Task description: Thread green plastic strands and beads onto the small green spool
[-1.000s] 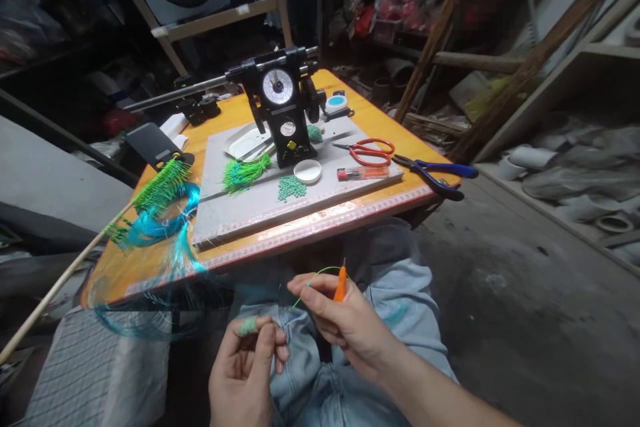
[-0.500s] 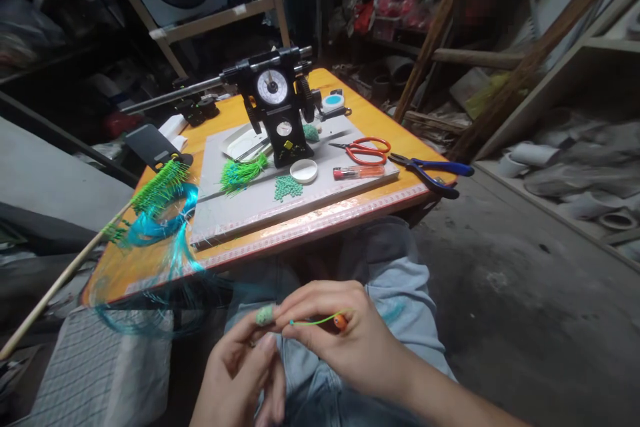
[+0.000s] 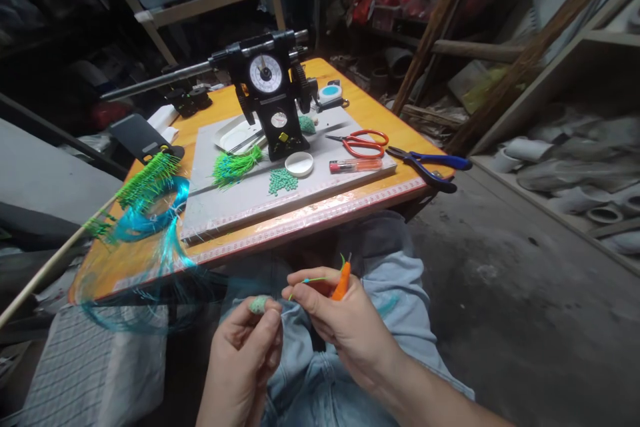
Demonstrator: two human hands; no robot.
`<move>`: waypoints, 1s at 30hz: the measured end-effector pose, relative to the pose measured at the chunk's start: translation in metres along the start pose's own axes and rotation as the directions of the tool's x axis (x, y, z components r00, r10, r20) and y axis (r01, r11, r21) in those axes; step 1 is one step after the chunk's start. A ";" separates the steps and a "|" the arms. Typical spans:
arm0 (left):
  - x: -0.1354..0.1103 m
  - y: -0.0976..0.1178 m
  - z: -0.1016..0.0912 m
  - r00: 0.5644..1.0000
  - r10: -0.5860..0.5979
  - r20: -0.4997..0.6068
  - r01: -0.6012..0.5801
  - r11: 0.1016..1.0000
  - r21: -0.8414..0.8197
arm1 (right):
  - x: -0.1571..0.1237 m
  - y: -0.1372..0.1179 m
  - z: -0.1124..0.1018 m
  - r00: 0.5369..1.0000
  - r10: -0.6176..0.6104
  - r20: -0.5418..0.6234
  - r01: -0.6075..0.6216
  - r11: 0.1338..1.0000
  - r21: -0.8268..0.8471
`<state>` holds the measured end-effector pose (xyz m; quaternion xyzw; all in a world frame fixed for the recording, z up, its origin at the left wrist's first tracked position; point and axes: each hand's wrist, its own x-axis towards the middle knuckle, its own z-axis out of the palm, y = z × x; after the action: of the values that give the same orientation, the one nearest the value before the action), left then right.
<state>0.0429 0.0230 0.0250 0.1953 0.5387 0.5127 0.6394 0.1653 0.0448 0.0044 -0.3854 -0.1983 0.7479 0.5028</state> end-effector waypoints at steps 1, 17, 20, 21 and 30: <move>0.000 -0.001 0.001 1.000 0.014 -0.003 -0.014 1.000 -0.003 | 0.000 -0.001 0.001 1.000 0.014 0.000 -0.014 1.000 0.015; 0.003 -0.006 0.002 0.983 0.157 0.093 -0.158 0.987 0.011 | -0.004 0.003 0.007 0.994 0.089 0.063 -0.094 0.993 0.066; 0.003 -0.004 0.002 0.985 0.147 0.094 -0.149 0.989 0.005 | -0.004 0.003 0.008 0.995 0.083 0.063 -0.087 0.995 0.052; 0.002 -0.004 0.002 0.985 0.146 0.086 -0.147 0.989 0.000 | -0.004 0.003 0.009 0.995 0.084 0.062 -0.087 0.995 0.050; 0.004 -0.007 -0.001 0.977 0.182 0.115 -0.178 0.983 -0.043 | -0.003 0.003 0.009 0.995 0.081 0.051 -0.082 0.997 0.008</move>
<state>0.0451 0.0231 0.0170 0.2630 0.4715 0.5648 0.6241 0.1569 0.0416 0.0095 -0.3713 -0.1912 0.7784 0.4687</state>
